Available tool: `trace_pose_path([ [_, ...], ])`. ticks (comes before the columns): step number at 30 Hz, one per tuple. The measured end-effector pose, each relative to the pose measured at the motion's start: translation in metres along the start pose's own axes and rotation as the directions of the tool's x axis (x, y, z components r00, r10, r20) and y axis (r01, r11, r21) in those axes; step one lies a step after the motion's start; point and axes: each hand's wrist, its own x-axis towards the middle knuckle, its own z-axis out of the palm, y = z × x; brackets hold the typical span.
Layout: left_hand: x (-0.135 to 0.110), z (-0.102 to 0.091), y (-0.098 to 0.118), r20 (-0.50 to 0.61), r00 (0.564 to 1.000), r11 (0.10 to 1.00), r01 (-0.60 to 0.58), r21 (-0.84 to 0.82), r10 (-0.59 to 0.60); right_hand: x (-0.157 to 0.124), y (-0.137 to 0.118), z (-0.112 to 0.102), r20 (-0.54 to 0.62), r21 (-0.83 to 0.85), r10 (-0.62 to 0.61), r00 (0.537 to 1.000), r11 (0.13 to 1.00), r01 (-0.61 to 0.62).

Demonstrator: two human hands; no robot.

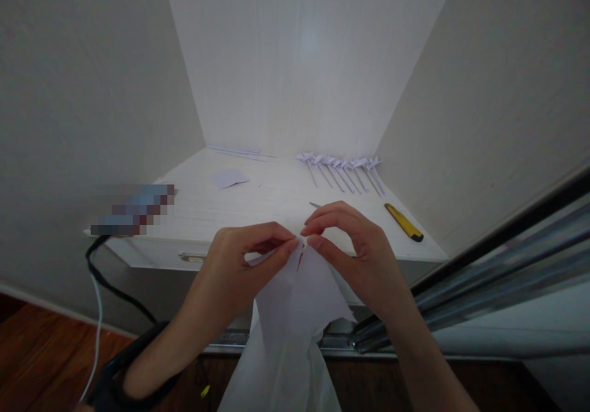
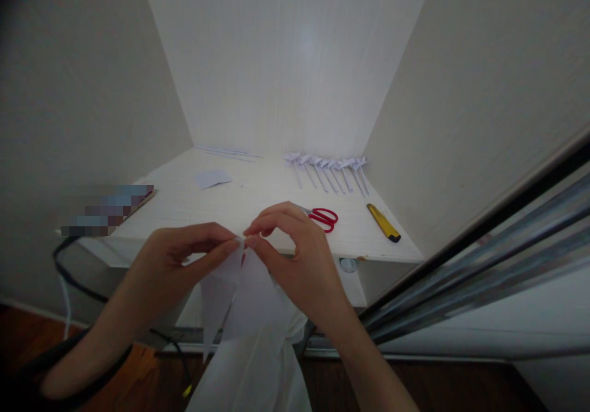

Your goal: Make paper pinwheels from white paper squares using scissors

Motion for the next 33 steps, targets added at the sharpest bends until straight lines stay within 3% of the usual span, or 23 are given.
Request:
trace_pose_path([
  [8, -0.001, 0.000, -0.001, 0.001, 1.000, 0.999, 0.029, -0.029, -0.029, 0.002, -0.001, 0.007, -0.011, -0.037, -0.007, 1.000, 0.999, 0.007],
  [14, -0.001, 0.001, -0.007, -0.229, 0.967, 0.987, 0.075, -0.144, -0.107, -0.011, 0.005, -0.001, 0.039, 0.087, 0.202, 0.979, 0.975, -0.204],
  [17, 0.000, 0.000, -0.011, -0.263, 0.947, 0.962, 0.119, -0.247, -0.184, -0.016, 0.008, -0.008, 0.123, 0.083, 0.267, 0.956, 0.957, -0.278],
  [20, 0.000, -0.002, -0.018, -0.212, 0.950, 0.927, 0.145, -0.347, -0.228, -0.016, 0.010, -0.012, 0.131, 0.025, 0.282, 0.951, 0.958, -0.287],
  [24, 0.001, -0.005, -0.021, -0.050, 0.978, 0.888, 0.160, -0.432, -0.201, -0.012, 0.009, -0.013, 0.070, -0.070, 0.248, 0.966, 0.967, -0.244],
  [29, 0.004, -0.007, -0.014, 0.119, 0.979, 0.910, 0.199, -0.364, -0.166, -0.007, 0.005, -0.011, 0.130, -0.110, 0.218, 0.967, 0.973, -0.205],
  [33, 0.006, -0.003, -0.012, 0.115, 0.982, 0.952, 0.176, -0.249, -0.152, -0.008, 0.004, -0.009, 0.118, -0.094, 0.216, 0.969, 0.974, -0.206],
])
